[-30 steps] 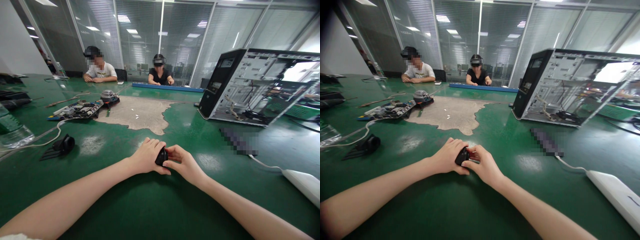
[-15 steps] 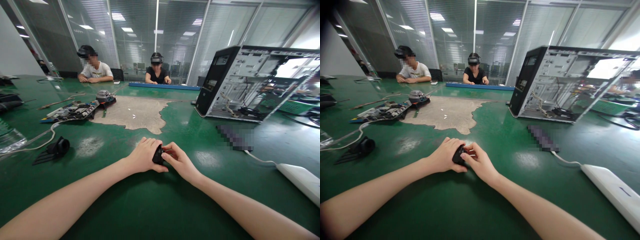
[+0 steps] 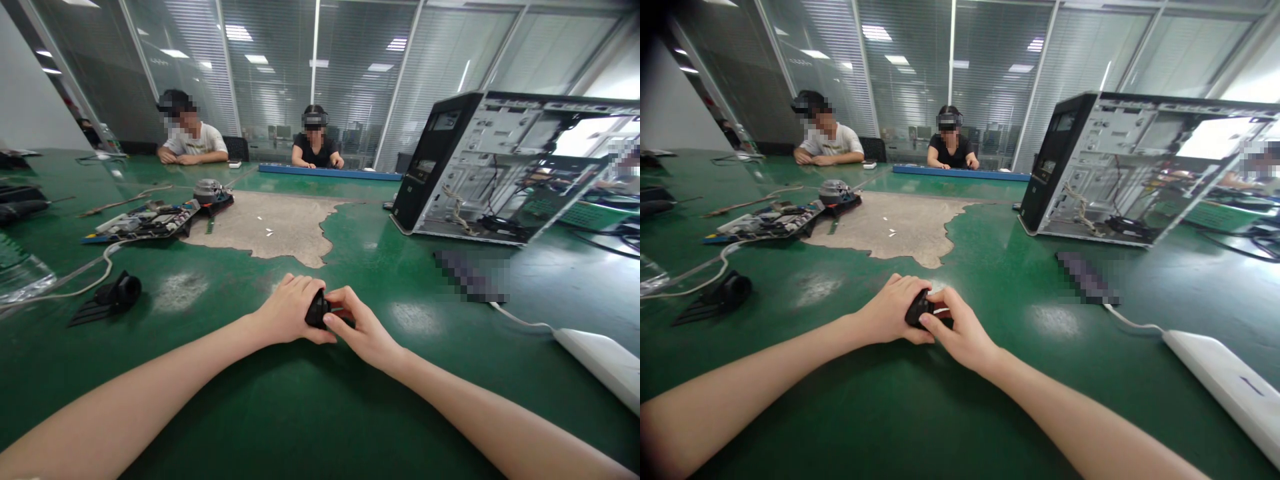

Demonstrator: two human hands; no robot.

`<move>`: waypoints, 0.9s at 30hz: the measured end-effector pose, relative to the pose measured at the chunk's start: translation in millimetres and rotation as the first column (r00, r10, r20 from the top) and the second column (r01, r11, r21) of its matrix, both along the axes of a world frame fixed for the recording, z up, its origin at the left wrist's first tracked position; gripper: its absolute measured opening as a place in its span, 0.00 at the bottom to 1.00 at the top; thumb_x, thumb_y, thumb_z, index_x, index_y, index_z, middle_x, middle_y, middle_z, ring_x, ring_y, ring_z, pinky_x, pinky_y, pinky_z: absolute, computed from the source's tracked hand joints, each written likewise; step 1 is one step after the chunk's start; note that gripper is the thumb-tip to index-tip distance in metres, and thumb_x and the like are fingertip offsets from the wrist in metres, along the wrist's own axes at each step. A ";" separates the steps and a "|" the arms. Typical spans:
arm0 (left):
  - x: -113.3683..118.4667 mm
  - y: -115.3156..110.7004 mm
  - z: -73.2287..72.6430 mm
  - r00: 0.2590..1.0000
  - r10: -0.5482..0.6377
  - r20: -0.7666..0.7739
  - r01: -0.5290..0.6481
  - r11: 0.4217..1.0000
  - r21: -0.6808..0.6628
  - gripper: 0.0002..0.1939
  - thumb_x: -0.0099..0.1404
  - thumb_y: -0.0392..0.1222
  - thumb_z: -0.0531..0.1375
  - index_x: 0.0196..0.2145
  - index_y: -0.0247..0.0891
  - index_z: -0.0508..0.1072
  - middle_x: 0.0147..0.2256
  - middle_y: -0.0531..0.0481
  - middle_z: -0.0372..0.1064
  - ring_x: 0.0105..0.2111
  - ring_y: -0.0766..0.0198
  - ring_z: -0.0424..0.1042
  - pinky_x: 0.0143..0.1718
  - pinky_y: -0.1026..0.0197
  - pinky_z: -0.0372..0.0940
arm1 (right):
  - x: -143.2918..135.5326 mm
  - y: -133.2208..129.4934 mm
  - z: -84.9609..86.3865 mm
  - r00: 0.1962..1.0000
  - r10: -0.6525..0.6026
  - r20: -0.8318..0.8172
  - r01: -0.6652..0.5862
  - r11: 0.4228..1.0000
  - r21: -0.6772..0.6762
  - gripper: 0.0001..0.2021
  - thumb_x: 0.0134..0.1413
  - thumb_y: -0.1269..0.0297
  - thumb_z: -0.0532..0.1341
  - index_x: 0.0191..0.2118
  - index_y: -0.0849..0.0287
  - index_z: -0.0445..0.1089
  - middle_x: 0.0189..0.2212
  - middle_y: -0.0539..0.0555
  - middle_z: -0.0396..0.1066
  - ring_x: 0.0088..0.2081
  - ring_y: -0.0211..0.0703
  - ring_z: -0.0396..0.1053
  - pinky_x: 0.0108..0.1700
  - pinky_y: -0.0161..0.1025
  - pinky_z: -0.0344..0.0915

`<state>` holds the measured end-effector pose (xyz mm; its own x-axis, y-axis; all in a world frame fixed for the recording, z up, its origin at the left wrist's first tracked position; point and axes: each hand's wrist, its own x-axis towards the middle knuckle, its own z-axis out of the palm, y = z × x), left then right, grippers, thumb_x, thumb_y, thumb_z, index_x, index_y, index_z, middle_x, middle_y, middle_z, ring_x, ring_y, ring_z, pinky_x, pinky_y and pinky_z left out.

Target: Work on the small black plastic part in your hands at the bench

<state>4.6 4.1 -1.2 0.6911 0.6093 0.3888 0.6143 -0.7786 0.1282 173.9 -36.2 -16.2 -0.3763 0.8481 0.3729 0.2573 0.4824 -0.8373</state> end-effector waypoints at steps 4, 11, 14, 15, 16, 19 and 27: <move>0.0 0.1 0.4 1.000 0.006 -0.013 -0.006 1.000 0.005 0.36 0.42 0.65 0.60 0.40 0.35 0.61 0.36 0.46 0.65 0.36 0.54 0.64 0.38 0.55 0.53 | -3.2 2.7 0.6 0.998 -0.058 -0.040 0.055 0.995 -0.087 0.06 0.54 0.65 0.55 0.38 0.57 0.58 0.34 0.51 0.62 0.37 0.39 0.65 0.40 0.40 0.66; -0.6 -0.6 0.5 1.000 0.007 -0.011 -0.007 1.000 0.008 0.36 0.43 0.66 0.59 0.40 0.35 0.61 0.36 0.46 0.65 0.36 0.55 0.64 0.37 0.55 0.53 | -0.4 -1.1 1.7 1.000 0.021 0.012 -0.020 0.997 -0.074 0.10 0.52 0.67 0.57 0.40 0.56 0.58 0.35 0.51 0.63 0.39 0.40 0.65 0.42 0.42 0.65; -0.8 -1.1 0.8 1.000 0.000 0.002 0.000 1.000 -0.001 0.35 0.43 0.65 0.59 0.40 0.35 0.61 0.36 0.46 0.65 0.36 0.55 0.64 0.37 0.55 0.53 | 0.4 -2.4 2.8 1.000 0.017 0.023 -0.017 1.000 -0.016 0.10 0.51 0.68 0.58 0.41 0.56 0.59 0.37 0.51 0.61 0.40 0.41 0.63 0.43 0.41 0.65; -0.9 -1.3 0.9 1.000 -0.001 0.003 0.001 1.000 -0.002 0.35 0.43 0.65 0.59 0.40 0.35 0.61 0.37 0.46 0.65 0.36 0.54 0.64 0.37 0.55 0.53 | 0.1 -2.1 3.1 1.000 0.013 0.016 -0.013 1.000 -0.023 0.08 0.53 0.67 0.57 0.40 0.56 0.59 0.36 0.51 0.61 0.40 0.40 0.64 0.42 0.41 0.65; -0.9 -1.3 1.1 1.000 -0.001 0.004 0.001 1.000 -0.003 0.35 0.42 0.66 0.59 0.40 0.35 0.61 0.36 0.46 0.65 0.36 0.54 0.64 0.37 0.55 0.53 | -0.5 -1.6 3.1 1.000 0.008 0.006 -0.008 0.999 -0.039 0.06 0.54 0.66 0.55 0.39 0.56 0.59 0.35 0.51 0.62 0.39 0.40 0.64 0.42 0.40 0.65; -1.0 -1.3 1.7 1.000 0.000 0.000 0.000 1.000 -0.006 0.36 0.42 0.67 0.59 0.39 0.35 0.61 0.36 0.46 0.65 0.36 0.54 0.64 0.38 0.54 0.53 | -2.7 0.9 2.4 0.999 -0.028 -0.028 0.026 0.996 -0.084 0.04 0.56 0.64 0.53 0.37 0.56 0.59 0.33 0.50 0.63 0.37 0.39 0.65 0.40 0.40 0.65; -0.6 -1.6 2.0 1.000 0.004 -0.016 -0.004 1.000 0.005 0.35 0.42 0.66 0.59 0.39 0.35 0.61 0.36 0.46 0.65 0.36 0.54 0.64 0.38 0.55 0.53 | -2.0 0.7 1.3 1.000 0.005 -0.007 -0.006 0.991 -0.131 0.07 0.55 0.66 0.54 0.40 0.57 0.58 0.35 0.51 0.63 0.38 0.40 0.65 0.42 0.41 0.64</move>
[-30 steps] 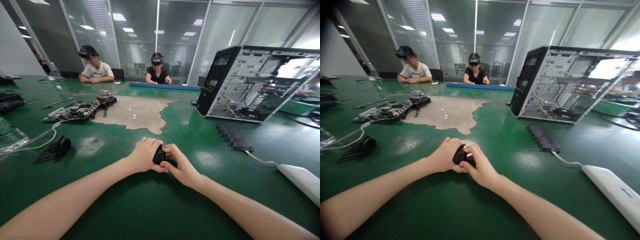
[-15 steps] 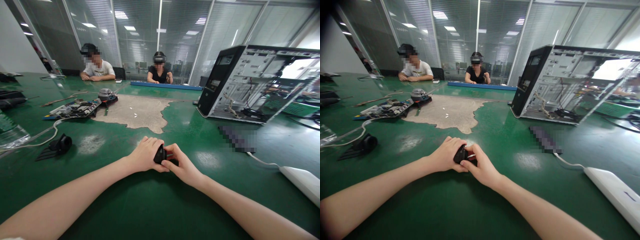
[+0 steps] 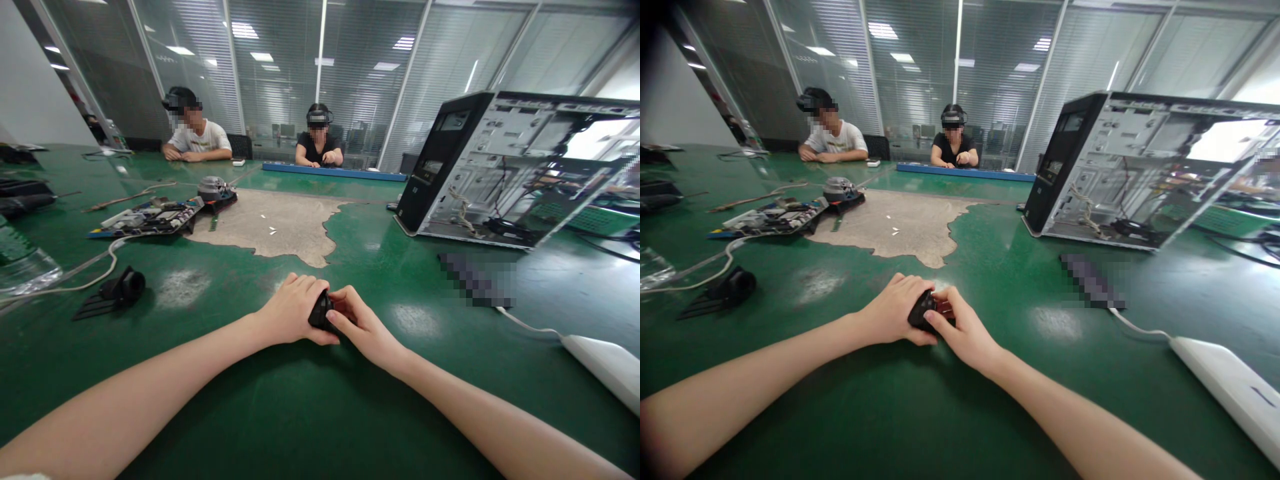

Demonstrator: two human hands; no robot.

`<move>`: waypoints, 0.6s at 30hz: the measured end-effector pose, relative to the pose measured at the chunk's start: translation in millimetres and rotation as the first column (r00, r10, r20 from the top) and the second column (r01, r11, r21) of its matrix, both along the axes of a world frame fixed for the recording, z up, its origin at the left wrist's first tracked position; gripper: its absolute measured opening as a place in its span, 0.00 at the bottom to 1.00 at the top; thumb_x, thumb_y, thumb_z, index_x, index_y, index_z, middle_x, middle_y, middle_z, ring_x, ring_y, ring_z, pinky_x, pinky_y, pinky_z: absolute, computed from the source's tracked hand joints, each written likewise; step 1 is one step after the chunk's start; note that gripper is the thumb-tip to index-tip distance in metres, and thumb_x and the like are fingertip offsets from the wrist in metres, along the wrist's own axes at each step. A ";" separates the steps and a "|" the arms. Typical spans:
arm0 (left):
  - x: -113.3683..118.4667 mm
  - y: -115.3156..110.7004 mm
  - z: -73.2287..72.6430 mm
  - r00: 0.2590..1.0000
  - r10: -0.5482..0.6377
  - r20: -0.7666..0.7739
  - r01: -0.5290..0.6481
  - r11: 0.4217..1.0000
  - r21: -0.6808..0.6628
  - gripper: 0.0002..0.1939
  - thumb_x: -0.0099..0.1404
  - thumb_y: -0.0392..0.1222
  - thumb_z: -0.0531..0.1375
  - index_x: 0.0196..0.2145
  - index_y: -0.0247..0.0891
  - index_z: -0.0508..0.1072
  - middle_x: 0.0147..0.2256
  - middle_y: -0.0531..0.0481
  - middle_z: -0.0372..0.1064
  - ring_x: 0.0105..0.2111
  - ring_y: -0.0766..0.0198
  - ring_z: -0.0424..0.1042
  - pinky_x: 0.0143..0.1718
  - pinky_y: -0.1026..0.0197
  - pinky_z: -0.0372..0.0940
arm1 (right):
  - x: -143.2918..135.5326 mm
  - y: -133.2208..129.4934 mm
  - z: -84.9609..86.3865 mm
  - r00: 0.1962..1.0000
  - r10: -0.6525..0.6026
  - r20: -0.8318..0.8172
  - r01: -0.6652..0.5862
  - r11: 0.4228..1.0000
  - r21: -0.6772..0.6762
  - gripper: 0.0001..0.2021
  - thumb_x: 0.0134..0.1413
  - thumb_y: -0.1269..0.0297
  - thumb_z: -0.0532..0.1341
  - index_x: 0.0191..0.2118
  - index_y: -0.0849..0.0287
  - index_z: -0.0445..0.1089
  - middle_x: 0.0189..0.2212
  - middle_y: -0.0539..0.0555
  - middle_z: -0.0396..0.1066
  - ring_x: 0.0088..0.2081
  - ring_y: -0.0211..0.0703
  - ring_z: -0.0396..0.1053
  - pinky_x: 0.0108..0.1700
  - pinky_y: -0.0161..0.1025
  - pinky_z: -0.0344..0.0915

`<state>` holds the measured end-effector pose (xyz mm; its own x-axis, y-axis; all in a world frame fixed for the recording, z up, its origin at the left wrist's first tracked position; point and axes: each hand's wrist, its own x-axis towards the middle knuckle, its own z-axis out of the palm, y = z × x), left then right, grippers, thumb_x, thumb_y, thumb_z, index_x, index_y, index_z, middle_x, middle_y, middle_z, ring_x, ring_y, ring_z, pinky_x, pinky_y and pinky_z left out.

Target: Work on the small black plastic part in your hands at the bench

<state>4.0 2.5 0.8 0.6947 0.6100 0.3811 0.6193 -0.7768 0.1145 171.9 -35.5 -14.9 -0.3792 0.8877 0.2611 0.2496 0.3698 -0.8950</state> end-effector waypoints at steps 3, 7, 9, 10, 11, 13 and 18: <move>0.0 -0.3 -0.3 1.000 -0.002 0.004 0.002 1.000 0.005 0.34 0.43 0.65 0.59 0.39 0.35 0.61 0.36 0.46 0.65 0.36 0.55 0.64 0.37 0.55 0.53 | 1.9 -2.1 0.6 1.000 0.024 0.005 -0.025 0.995 0.095 0.10 0.52 0.69 0.57 0.41 0.56 0.58 0.37 0.52 0.61 0.41 0.41 0.63 0.43 0.40 0.64; -0.2 -0.5 0.1 1.000 -0.004 0.009 0.004 1.000 0.004 0.34 0.43 0.64 0.59 0.40 0.35 0.61 0.36 0.46 0.65 0.36 0.55 0.64 0.37 0.55 0.53 | 1.8 -2.4 1.8 1.000 0.021 0.000 -0.021 0.995 0.096 0.08 0.54 0.67 0.56 0.40 0.56 0.58 0.36 0.51 0.61 0.41 0.40 0.63 0.43 0.40 0.64; -0.2 -0.4 0.5 1.000 -0.004 0.006 0.004 1.000 -0.003 0.35 0.43 0.66 0.59 0.40 0.35 0.61 0.36 0.46 0.65 0.36 0.54 0.64 0.38 0.55 0.53 | 0.6 -1.3 2.1 1.000 0.006 -0.017 -0.005 0.998 0.056 0.05 0.55 0.66 0.54 0.38 0.56 0.58 0.35 0.51 0.62 0.39 0.39 0.64 0.42 0.40 0.65; -0.2 -0.3 0.7 1.000 -0.004 0.003 0.004 1.000 -0.006 0.36 0.42 0.66 0.59 0.40 0.35 0.61 0.37 0.46 0.65 0.36 0.54 0.64 0.38 0.55 0.53 | 0.0 -0.7 2.2 1.000 -0.006 -0.025 0.007 0.999 0.042 0.04 0.56 0.65 0.54 0.38 0.56 0.58 0.34 0.51 0.62 0.38 0.39 0.65 0.42 0.40 0.65; -0.2 -0.2 0.8 1.000 -0.003 0.002 0.003 1.000 -0.008 0.36 0.42 0.66 0.59 0.40 0.35 0.61 0.36 0.46 0.65 0.36 0.54 0.64 0.38 0.54 0.53 | -0.6 -0.2 2.1 0.999 -0.020 -0.029 0.021 0.999 0.031 0.05 0.55 0.65 0.54 0.38 0.56 0.58 0.34 0.51 0.62 0.38 0.39 0.65 0.41 0.40 0.65; -0.3 0.0 0.6 1.000 -0.001 0.003 0.001 1.000 -0.009 0.36 0.42 0.66 0.59 0.40 0.35 0.61 0.37 0.46 0.65 0.36 0.54 0.64 0.38 0.54 0.53 | -1.3 0.5 2.0 0.999 -0.040 -0.021 0.040 0.999 0.014 0.07 0.55 0.65 0.55 0.40 0.56 0.58 0.35 0.52 0.63 0.38 0.40 0.65 0.41 0.41 0.65; -0.3 0.4 -0.6 1.000 0.000 0.011 0.000 1.000 -0.015 0.35 0.42 0.65 0.59 0.40 0.36 0.61 0.37 0.46 0.65 0.37 0.54 0.64 0.38 0.55 0.53 | 0.2 -1.1 2.4 0.999 -0.029 0.019 0.028 0.999 0.041 0.08 0.54 0.66 0.55 0.41 0.56 0.59 0.36 0.52 0.63 0.39 0.41 0.65 0.42 0.42 0.65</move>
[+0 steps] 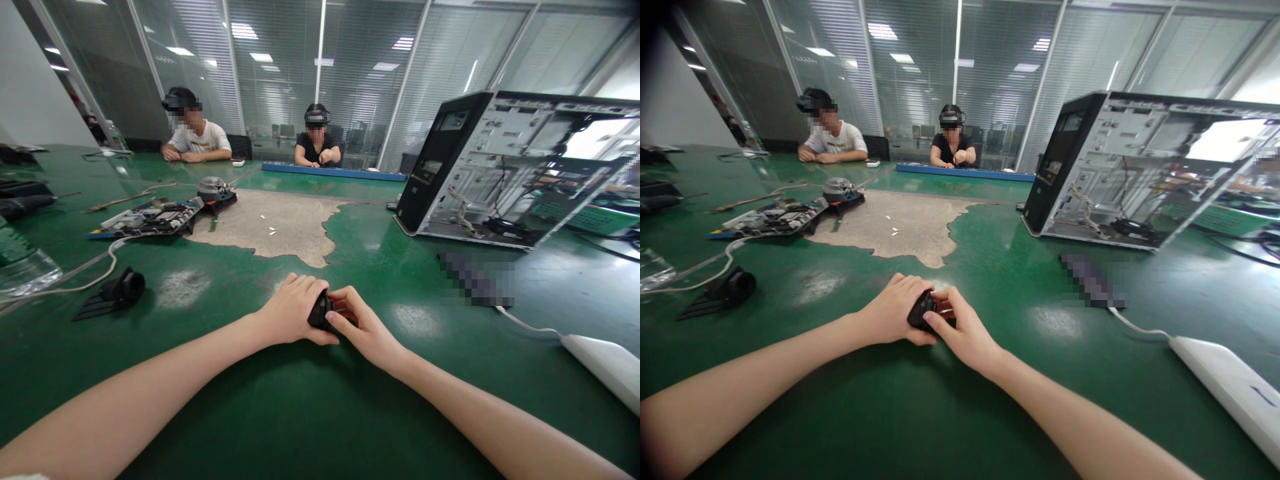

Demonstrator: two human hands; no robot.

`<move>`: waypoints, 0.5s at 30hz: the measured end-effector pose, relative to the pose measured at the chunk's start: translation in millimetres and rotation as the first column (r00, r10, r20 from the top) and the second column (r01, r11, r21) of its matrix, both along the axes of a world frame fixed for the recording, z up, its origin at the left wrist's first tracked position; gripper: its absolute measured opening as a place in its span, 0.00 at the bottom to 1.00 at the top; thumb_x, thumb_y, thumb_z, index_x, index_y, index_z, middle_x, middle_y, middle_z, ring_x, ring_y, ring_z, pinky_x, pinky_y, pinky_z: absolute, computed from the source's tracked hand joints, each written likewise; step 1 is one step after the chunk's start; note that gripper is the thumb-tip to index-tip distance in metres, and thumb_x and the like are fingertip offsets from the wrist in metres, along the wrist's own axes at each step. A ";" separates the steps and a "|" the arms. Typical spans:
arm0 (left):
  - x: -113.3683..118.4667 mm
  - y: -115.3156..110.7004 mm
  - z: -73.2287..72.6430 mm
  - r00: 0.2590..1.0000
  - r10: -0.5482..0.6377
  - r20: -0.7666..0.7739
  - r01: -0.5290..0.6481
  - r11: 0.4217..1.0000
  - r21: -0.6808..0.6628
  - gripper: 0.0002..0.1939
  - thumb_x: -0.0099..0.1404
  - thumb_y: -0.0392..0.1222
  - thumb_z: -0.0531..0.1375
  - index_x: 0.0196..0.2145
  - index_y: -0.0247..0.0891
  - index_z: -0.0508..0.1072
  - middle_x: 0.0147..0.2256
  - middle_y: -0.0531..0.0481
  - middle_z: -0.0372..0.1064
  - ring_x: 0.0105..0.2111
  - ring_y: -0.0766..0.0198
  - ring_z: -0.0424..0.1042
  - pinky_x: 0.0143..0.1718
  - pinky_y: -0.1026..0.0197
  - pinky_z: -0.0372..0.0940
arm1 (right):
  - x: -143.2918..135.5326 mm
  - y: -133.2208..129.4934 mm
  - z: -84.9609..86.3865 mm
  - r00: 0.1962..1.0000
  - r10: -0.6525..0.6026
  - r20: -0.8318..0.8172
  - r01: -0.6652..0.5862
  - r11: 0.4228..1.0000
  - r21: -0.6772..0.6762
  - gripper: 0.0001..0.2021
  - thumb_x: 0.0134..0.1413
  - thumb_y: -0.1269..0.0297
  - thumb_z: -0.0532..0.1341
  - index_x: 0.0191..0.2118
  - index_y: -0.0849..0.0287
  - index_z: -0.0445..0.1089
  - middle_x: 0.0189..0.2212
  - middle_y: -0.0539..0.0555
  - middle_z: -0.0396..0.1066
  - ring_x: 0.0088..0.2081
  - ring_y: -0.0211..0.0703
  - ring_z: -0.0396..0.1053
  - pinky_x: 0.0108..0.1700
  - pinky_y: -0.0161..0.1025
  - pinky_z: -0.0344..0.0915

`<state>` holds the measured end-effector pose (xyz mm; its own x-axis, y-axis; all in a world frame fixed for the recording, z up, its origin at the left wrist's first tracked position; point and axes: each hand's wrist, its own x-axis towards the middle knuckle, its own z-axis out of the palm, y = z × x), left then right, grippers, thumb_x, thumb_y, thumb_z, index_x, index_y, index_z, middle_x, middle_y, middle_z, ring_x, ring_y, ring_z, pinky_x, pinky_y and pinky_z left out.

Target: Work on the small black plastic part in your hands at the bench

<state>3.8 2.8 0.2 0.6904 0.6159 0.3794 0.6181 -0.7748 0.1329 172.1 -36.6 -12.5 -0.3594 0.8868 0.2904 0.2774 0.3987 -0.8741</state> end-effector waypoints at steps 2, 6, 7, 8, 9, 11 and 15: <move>0.2 -0.1 -0.1 1.000 -0.004 0.004 0.004 1.000 0.003 0.33 0.44 0.63 0.59 0.40 0.36 0.61 0.36 0.46 0.65 0.36 0.54 0.64 0.37 0.55 0.53 | 0.8 -1.4 -0.2 1.000 0.014 0.008 -0.015 0.998 0.066 0.09 0.52 0.68 0.56 0.41 0.56 0.59 0.38 0.52 0.61 0.41 0.41 0.63 0.42 0.41 0.65; 0.0 -0.6 0.3 1.000 -0.012 0.014 0.012 1.000 0.014 0.32 0.45 0.62 0.59 0.40 0.35 0.61 0.37 0.46 0.65 0.36 0.55 0.64 0.37 0.55 0.53 | 0.7 -2.0 -2.0 1.000 0.001 0.001 -0.002 0.993 0.122 0.10 0.52 0.68 0.57 0.42 0.55 0.59 0.39 0.53 0.60 0.42 0.42 0.62 0.43 0.41 0.65; -0.2 -0.7 0.4 1.000 -0.011 0.013 0.011 1.000 0.014 0.33 0.44 0.63 0.59 0.40 0.35 0.61 0.37 0.46 0.65 0.36 0.55 0.64 0.37 0.55 0.53 | 0.3 -1.6 -2.3 1.000 -0.003 -0.007 0.004 0.995 0.102 0.09 0.53 0.67 0.56 0.41 0.55 0.59 0.39 0.53 0.61 0.41 0.41 0.63 0.42 0.41 0.65; -0.3 -0.6 0.5 1.000 -0.009 0.009 0.009 1.000 0.014 0.34 0.43 0.64 0.59 0.40 0.35 0.61 0.37 0.46 0.65 0.36 0.55 0.64 0.38 0.55 0.53 | -0.2 -1.0 -2.5 1.000 -0.008 -0.017 0.010 0.997 0.077 0.08 0.54 0.66 0.55 0.41 0.55 0.59 0.38 0.52 0.61 0.40 0.41 0.64 0.42 0.41 0.66; -0.4 -0.5 0.6 1.000 -0.006 0.005 0.006 1.000 0.012 0.34 0.43 0.65 0.59 0.39 0.35 0.61 0.37 0.46 0.65 0.36 0.54 0.64 0.38 0.55 0.53 | -0.7 -0.4 -2.5 1.000 -0.012 -0.026 0.014 0.998 0.053 0.07 0.54 0.66 0.55 0.40 0.55 0.59 0.37 0.52 0.61 0.40 0.40 0.65 0.42 0.41 0.66; -0.4 -0.1 0.7 1.000 -0.002 -0.002 0.002 1.000 0.005 0.34 0.42 0.66 0.59 0.39 0.36 0.62 0.36 0.46 0.65 0.36 0.55 0.64 0.38 0.55 0.53 | -1.5 0.5 -2.1 0.999 -0.024 -0.034 0.025 1.000 0.018 0.08 0.54 0.66 0.55 0.40 0.56 0.58 0.37 0.52 0.62 0.39 0.40 0.65 0.41 0.41 0.66; 0.2 0.4 0.6 1.000 0.003 -0.001 -0.003 1.000 -0.007 0.35 0.42 0.65 0.59 0.39 0.36 0.61 0.36 0.46 0.65 0.36 0.54 0.64 0.37 0.55 0.53 | -1.3 0.2 -0.7 0.999 -0.029 -0.017 0.029 1.000 -0.008 0.09 0.53 0.66 0.56 0.41 0.56 0.58 0.38 0.53 0.63 0.41 0.41 0.65 0.41 0.42 0.67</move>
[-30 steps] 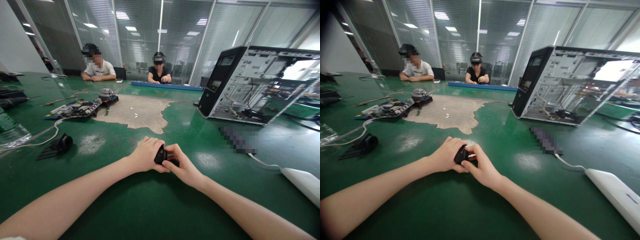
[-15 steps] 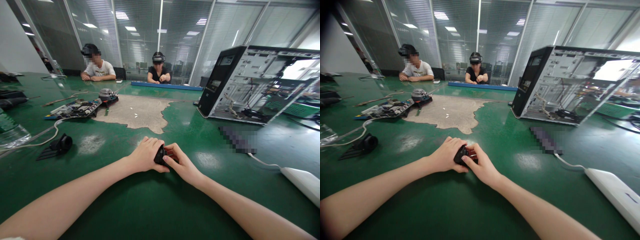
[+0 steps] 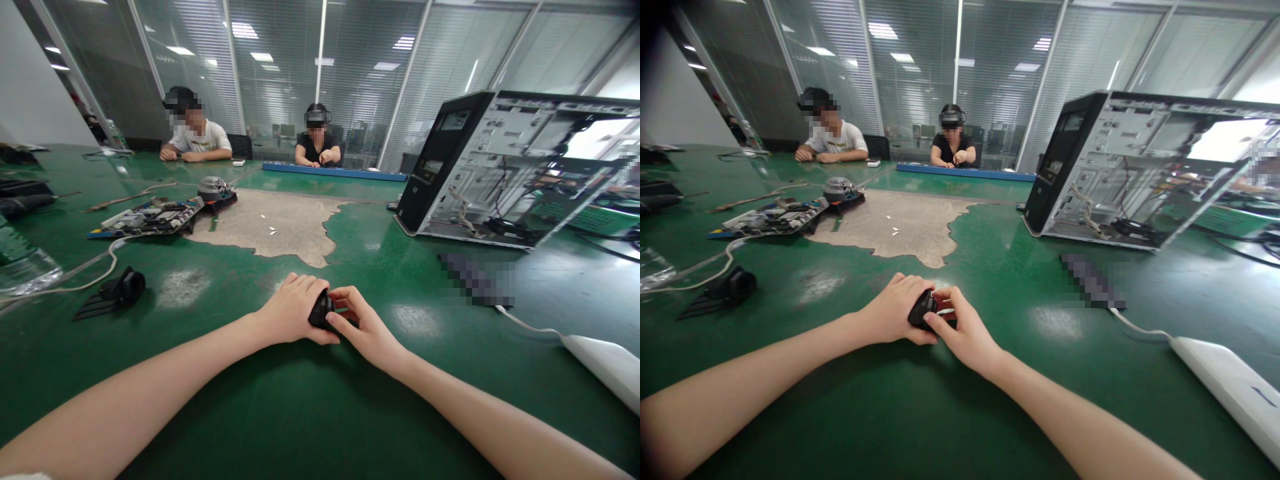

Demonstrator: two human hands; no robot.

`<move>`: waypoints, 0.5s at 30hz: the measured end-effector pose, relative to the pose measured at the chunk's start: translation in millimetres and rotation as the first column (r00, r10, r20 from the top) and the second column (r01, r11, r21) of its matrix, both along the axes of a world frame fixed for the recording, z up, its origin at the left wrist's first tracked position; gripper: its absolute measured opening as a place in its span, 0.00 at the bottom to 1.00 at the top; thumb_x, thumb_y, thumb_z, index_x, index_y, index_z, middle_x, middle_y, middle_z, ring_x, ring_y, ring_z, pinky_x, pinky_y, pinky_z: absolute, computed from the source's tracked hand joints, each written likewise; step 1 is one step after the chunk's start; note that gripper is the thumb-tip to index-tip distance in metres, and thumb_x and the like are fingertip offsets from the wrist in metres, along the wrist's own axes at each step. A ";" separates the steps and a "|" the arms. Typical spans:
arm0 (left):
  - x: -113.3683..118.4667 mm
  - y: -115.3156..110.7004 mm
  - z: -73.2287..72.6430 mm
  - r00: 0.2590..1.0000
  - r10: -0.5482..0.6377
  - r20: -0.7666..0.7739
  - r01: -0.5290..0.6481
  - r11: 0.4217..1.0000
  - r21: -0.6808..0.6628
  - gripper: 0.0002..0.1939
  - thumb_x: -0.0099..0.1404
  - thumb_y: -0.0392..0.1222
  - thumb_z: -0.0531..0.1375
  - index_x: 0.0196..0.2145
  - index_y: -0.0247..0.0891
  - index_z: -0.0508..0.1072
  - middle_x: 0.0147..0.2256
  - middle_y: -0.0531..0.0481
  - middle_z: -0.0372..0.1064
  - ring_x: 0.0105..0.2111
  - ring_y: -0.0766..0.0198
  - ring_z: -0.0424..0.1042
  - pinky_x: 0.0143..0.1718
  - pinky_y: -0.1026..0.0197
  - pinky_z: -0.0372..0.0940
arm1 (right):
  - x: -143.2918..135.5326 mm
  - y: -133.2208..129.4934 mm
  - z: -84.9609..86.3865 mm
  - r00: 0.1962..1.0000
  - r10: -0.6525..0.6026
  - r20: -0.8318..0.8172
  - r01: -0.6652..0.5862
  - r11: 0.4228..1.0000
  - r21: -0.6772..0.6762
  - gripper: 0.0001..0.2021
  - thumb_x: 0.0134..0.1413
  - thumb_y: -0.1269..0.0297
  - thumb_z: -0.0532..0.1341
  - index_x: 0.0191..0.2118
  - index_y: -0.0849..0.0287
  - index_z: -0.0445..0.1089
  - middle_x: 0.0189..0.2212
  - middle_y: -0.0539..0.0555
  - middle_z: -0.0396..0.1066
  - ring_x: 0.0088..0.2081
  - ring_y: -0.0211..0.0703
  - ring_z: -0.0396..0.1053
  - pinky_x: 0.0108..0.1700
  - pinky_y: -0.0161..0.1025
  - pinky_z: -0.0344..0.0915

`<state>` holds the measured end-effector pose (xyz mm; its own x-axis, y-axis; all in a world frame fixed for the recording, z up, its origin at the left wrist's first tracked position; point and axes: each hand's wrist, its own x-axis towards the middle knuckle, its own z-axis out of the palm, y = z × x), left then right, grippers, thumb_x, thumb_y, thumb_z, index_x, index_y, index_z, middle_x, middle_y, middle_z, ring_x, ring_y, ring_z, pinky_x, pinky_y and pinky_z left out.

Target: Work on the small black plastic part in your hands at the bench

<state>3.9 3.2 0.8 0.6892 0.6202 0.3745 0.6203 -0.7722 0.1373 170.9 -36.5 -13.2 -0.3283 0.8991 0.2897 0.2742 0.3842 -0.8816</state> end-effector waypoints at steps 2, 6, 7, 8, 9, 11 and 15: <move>0.2 -0.1 -0.2 1.000 -0.002 0.001 0.002 1.000 0.003 0.35 0.43 0.65 0.59 0.40 0.36 0.61 0.36 0.46 0.65 0.36 0.54 0.64 0.37 0.54 0.53 | 1.0 -0.9 0.3 1.000 0.021 0.014 -0.022 0.999 0.032 0.09 0.53 0.67 0.56 0.41 0.56 0.59 0.38 0.53 0.62 0.41 0.41 0.64 0.41 0.42 0.67; -0.1 -0.6 -0.5 1.000 -0.012 0.006 0.012 1.000 0.013 0.33 0.45 0.63 0.59 0.41 0.35 0.61 0.36 0.45 0.65 0.36 0.54 0.64 0.38 0.55 0.53 | 2.3 -2.0 0.1 0.999 0.035 0.036 -0.040 0.989 0.145 0.10 0.50 0.69 0.58 0.41 0.54 0.60 0.41 0.53 0.60 0.44 0.43 0.61 0.43 0.41 0.66; -0.3 -0.7 -0.4 1.000 -0.012 0.008 0.012 1.000 0.014 0.34 0.45 0.63 0.59 0.41 0.34 0.61 0.37 0.45 0.65 0.36 0.54 0.64 0.38 0.55 0.53 | 2.2 -1.9 -0.1 0.999 0.031 0.033 -0.036 0.988 0.152 0.09 0.51 0.69 0.57 0.40 0.55 0.61 0.41 0.53 0.60 0.44 0.42 0.61 0.43 0.40 0.66; -0.4 -0.7 -0.2 1.000 -0.012 0.010 0.011 1.000 0.014 0.35 0.44 0.64 0.59 0.41 0.34 0.61 0.37 0.45 0.65 0.36 0.54 0.64 0.38 0.55 0.53 | 2.0 -1.6 -0.3 0.999 0.026 0.025 -0.030 0.988 0.149 0.08 0.52 0.68 0.57 0.39 0.55 0.61 0.40 0.53 0.60 0.44 0.42 0.62 0.43 0.40 0.66; -0.5 -0.6 0.0 1.000 -0.010 0.009 0.010 1.000 0.014 0.36 0.43 0.64 0.59 0.41 0.34 0.61 0.37 0.45 0.65 0.36 0.54 0.64 0.38 0.55 0.53 | 1.7 -1.1 -0.7 1.000 0.017 0.012 -0.019 0.990 0.140 0.06 0.53 0.68 0.56 0.38 0.55 0.61 0.39 0.53 0.60 0.43 0.41 0.62 0.42 0.39 0.66; -0.6 -0.4 0.4 1.000 -0.010 0.001 0.010 1.000 0.012 0.36 0.42 0.65 0.59 0.40 0.35 0.61 0.37 0.46 0.65 0.36 0.55 0.64 0.38 0.55 0.53 | 1.0 0.0 -1.4 1.000 0.001 -0.007 0.000 0.994 0.113 0.05 0.53 0.67 0.56 0.38 0.55 0.60 0.38 0.52 0.61 0.41 0.40 0.64 0.41 0.39 0.67; -0.4 -0.1 0.5 1.000 0.001 -0.017 -0.001 1.000 0.019 0.35 0.43 0.65 0.59 0.39 0.35 0.61 0.36 0.46 0.65 0.35 0.55 0.64 0.37 0.55 0.53 | 0.6 0.7 -1.9 1.000 -0.012 0.011 0.012 1.000 0.021 0.10 0.53 0.66 0.56 0.42 0.56 0.57 0.38 0.53 0.63 0.40 0.41 0.65 0.41 0.42 0.67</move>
